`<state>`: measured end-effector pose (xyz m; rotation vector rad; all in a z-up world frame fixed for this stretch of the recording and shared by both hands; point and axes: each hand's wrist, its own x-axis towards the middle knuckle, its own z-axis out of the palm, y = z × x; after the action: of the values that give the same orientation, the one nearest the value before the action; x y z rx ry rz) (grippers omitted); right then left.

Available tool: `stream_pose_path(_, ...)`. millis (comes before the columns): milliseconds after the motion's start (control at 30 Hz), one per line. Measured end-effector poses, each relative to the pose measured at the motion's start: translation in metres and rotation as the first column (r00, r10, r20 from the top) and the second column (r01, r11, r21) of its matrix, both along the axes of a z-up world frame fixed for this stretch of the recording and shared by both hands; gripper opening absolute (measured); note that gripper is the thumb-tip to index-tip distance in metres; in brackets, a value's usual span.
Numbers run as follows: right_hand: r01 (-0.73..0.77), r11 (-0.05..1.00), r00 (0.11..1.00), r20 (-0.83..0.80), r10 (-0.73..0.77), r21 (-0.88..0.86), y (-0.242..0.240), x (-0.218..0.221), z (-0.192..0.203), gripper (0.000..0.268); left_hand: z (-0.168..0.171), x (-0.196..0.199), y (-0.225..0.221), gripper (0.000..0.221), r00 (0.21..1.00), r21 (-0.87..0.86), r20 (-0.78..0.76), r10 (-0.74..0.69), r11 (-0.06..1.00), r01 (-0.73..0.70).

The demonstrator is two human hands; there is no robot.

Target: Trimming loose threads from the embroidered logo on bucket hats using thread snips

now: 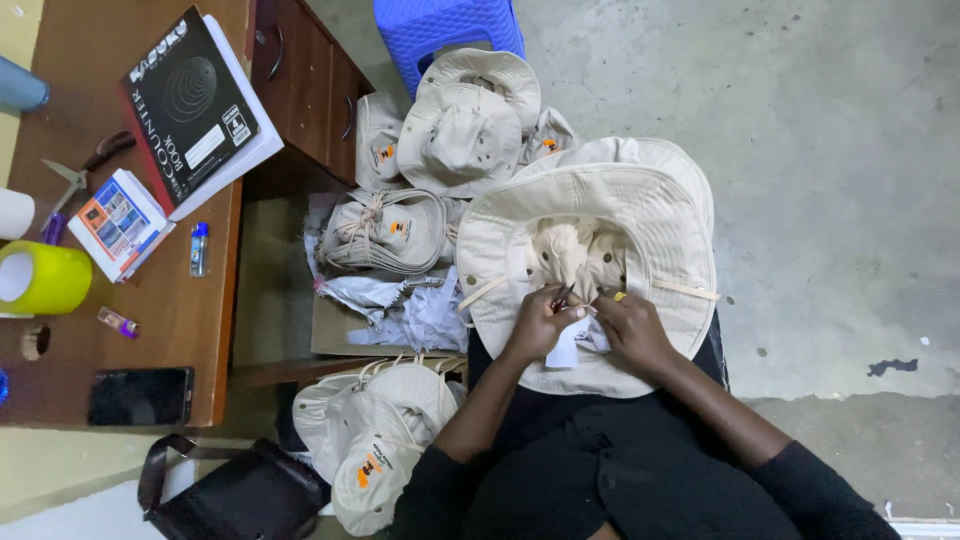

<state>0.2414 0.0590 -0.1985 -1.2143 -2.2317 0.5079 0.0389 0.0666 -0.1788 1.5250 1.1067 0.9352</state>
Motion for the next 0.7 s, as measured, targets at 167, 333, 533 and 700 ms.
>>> stream_pose_path(167,0.246,0.884,0.809,-0.418,-0.413,-0.397,-0.024,-0.011,-0.008,0.028,-0.033,0.017,-0.008,0.009,0.880,-0.308,0.406,0.245,0.944,-0.121)
stream_pose_path(333,0.158,0.813,0.622,-0.583,-0.523,-0.560,-0.021,0.003,-0.028,0.026,-0.038,0.023,-0.003,0.011,0.773,-0.422,0.445,0.452,0.867,-0.264)
stream_pose_path(533,-0.076,0.967,0.960,-0.279,0.006,-0.243,-0.037,0.023,0.001,0.016,-0.041,0.021,-0.019,0.009,0.798,-0.410,0.400,0.451,0.867,-0.284)
stream_pose_path(700,-0.304,0.891,0.832,-0.550,0.076,-0.337,-0.052,0.050,-0.006,0.018,-0.050,0.029,-0.016,0.010,0.800,-0.416,0.377,0.467,0.857,-0.305)
